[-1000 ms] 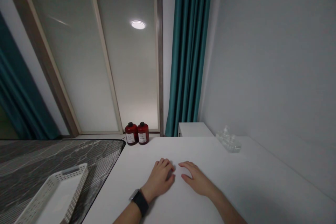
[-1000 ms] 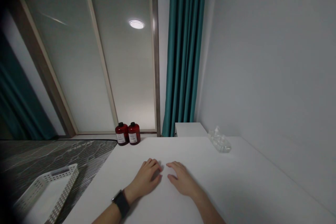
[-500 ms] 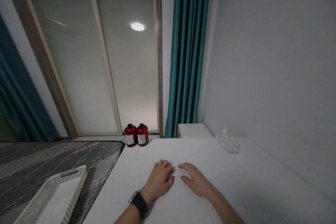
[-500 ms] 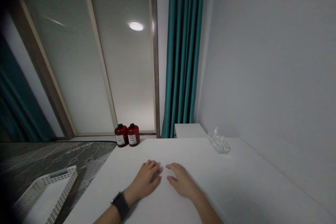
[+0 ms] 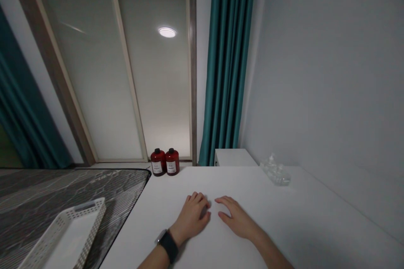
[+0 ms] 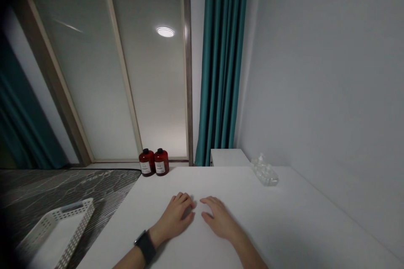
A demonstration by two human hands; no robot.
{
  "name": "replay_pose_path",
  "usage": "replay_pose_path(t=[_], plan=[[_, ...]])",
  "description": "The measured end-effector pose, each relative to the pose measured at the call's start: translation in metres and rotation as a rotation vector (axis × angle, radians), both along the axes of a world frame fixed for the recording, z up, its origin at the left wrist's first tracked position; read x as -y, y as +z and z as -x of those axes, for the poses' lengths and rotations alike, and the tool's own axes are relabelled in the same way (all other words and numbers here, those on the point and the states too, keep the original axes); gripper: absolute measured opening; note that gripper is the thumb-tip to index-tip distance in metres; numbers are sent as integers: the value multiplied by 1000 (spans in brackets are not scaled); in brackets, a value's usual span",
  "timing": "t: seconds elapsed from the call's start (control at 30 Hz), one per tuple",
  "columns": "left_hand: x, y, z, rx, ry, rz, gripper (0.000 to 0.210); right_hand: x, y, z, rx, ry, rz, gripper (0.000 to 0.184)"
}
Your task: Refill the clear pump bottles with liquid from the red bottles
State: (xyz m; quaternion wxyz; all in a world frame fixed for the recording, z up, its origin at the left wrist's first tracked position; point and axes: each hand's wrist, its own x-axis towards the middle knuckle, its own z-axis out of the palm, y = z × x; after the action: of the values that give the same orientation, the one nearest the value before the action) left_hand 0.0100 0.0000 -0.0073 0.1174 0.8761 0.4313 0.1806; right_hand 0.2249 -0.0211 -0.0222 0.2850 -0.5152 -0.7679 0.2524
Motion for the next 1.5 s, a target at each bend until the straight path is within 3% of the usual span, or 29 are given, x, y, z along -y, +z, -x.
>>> replay_pose_path(t=[0.9, 1.3, 1.5], plan=[[4, 5, 1, -55, -21, -11, 18, 2, -2, 0, -31, 51, -41, 40], [1, 4, -2, -48, -48, -10, 17, 3, 5, 1, -4, 48, -80, 43], [-2, 1, -3, -42, -67, -27, 16, -2, 12, 0, -22, -22, -149, 37]])
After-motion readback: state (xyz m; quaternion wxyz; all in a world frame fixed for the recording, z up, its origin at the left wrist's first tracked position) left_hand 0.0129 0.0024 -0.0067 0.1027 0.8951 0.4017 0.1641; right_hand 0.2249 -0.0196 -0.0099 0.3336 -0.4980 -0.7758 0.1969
